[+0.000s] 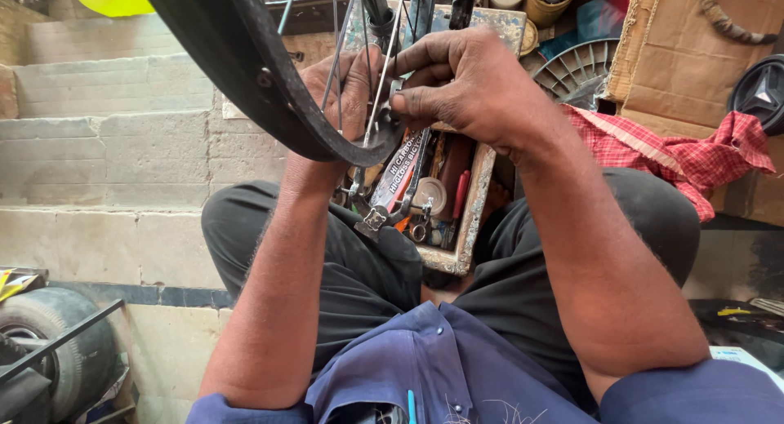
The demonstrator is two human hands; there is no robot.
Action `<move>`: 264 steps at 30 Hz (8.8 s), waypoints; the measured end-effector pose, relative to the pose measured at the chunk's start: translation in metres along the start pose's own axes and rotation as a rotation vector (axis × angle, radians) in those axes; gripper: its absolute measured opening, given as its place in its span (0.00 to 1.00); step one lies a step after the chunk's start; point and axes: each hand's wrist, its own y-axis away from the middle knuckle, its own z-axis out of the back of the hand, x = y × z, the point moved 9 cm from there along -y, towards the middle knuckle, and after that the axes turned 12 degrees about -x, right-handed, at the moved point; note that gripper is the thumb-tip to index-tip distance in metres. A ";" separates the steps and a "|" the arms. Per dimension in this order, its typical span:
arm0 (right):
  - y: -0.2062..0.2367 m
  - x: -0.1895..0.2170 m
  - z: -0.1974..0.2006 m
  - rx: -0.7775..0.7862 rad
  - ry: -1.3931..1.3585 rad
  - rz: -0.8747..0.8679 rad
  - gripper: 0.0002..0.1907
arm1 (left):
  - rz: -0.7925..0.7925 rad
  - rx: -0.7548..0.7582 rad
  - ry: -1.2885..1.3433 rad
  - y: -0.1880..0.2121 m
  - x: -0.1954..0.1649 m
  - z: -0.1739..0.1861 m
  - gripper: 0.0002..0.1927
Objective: The person sits on the floor holding a bicycle wheel and works on its hub, using their hands to manipulate the axle, nuts and spokes while turning the wheel. They reposition the wheel and continue hand-tightening and adjusting hub components throughout the clip.
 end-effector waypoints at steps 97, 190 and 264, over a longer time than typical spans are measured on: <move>-0.006 0.006 -0.007 -0.167 0.238 0.058 0.12 | 0.054 0.093 0.014 0.012 0.009 0.014 0.21; -0.013 -0.012 -0.005 0.088 0.078 0.026 0.19 | 0.112 -0.014 0.147 0.007 0.010 0.000 0.16; 0.000 0.002 -0.006 0.101 0.208 0.094 0.17 | 0.156 0.018 0.127 0.015 0.023 0.007 0.18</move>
